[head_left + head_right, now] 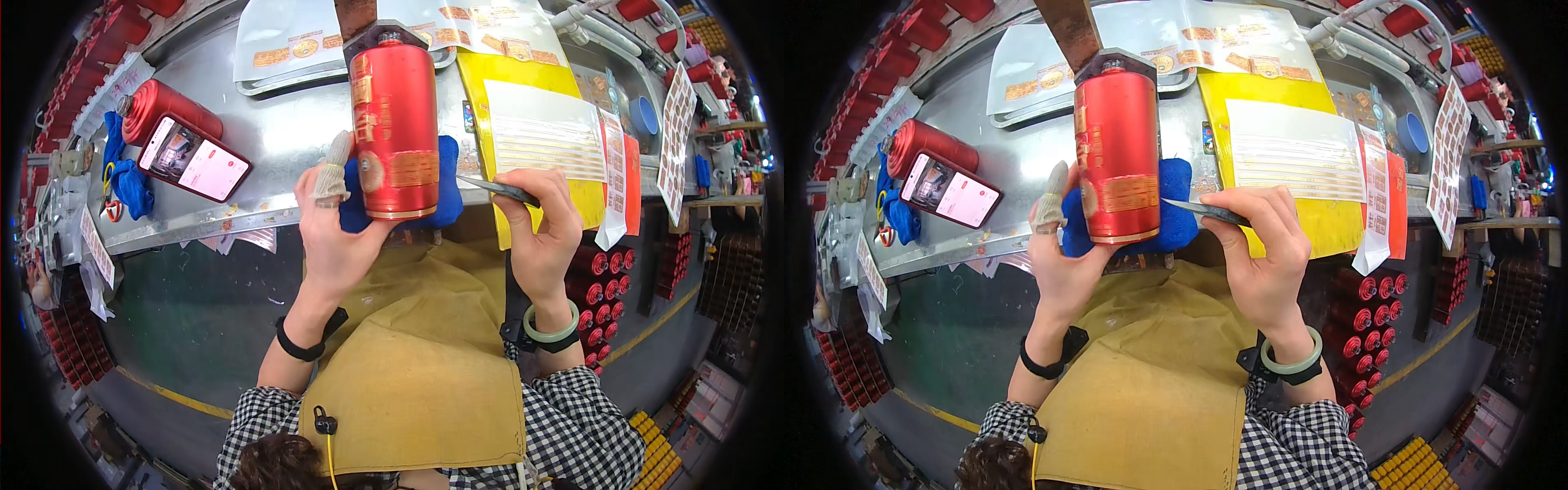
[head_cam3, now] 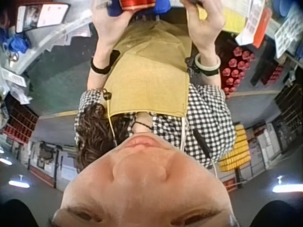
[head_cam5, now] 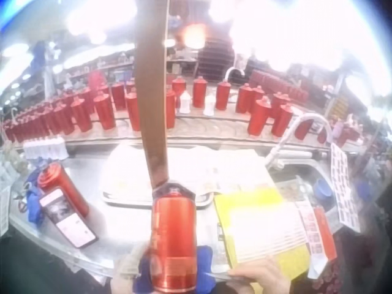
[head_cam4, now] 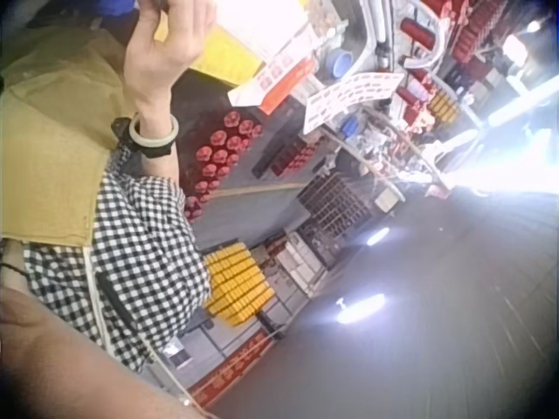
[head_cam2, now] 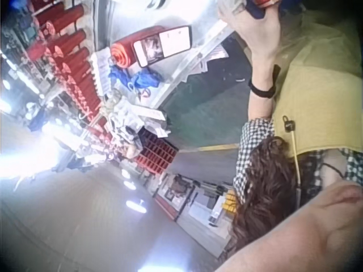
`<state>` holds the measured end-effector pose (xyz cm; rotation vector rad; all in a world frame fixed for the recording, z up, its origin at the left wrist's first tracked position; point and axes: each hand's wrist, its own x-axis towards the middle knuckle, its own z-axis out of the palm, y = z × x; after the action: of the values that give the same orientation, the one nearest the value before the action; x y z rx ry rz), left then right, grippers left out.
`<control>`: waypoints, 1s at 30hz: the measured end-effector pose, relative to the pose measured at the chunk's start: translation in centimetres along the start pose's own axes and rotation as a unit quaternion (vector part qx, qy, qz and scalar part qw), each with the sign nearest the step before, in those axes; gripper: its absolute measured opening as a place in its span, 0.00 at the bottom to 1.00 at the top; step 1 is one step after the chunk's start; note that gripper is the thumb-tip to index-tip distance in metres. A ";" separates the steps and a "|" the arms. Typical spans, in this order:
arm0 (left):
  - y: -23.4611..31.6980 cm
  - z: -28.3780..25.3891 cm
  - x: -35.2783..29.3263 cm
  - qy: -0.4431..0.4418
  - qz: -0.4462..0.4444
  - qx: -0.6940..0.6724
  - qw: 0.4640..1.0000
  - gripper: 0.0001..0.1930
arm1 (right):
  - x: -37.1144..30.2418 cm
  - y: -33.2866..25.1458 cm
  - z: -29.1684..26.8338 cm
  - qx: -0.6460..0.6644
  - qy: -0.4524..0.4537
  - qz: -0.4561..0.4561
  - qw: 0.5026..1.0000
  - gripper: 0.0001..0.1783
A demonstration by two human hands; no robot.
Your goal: Applying decorative labels and seals to red metal liquor bottles on a factory assembly line.
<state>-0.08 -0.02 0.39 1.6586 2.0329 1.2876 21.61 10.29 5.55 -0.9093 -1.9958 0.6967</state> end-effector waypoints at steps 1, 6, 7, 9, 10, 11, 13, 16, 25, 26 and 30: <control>0.7 -0.5 -0.1 0.006 0.014 0.012 1.000 0.51 | -0.1 0.0 0.1 0.010 0.004 0.007 1.000 0.12; 0.0 1.4 -0.4 0.049 -0.090 -0.080 0.992 0.50 | 0.0 -0.2 0.7 0.022 0.017 0.023 0.999 0.13; -0.5 1.1 -0.4 0.052 -0.088 -0.079 0.992 0.50 | 0.1 -0.3 0.7 0.029 0.006 0.022 0.999 0.13; -0.7 0.3 -0.6 -0.033 0.015 0.063 0.997 0.53 | 0.5 -0.4 0.9 0.033 -0.005 0.020 0.999 0.14; 0.0 -0.2 -0.7 -0.029 -0.020 0.030 0.999 0.55 | 0.7 -0.4 1.0 0.024 -0.001 0.001 1.000 0.14; 0.6 -0.5 -0.4 -0.029 -0.019 0.028 0.999 0.55 | 1.0 -0.4 1.3 0.016 0.003 -0.018 1.000 0.15; 1.6 -0.5 0.2 0.048 0.019 -0.026 0.998 0.56 | 1.5 -0.4 1.9 0.004 0.014 -0.020 1.000 0.15; 0.4 1.5 0.1 0.040 -0.060 -0.074 0.995 0.56 | 0.7 0.4 3.6 -0.045 -0.039 -0.134 0.989 0.17; 1.4 0.7 0.1 0.075 -0.009 -0.041 0.996 0.48 | 5.6 1.0 2.2 -0.117 0.007 -0.100 0.988 0.10; 1.7 0.8 0.4 0.072 -0.016 -0.054 0.996 0.50 | 5.6 1.0 1.8 -0.088 -0.002 -0.083 0.993 0.11; 1.3 1.1 0.6 0.029 -0.066 -0.153 0.986 0.52 | 4.1 0.6 1.1 0.095 -0.090 0.092 0.987 0.15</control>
<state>1.32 1.05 0.88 1.3420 1.8275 1.5251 19.18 13.80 6.35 -0.9510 -1.9745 1.0875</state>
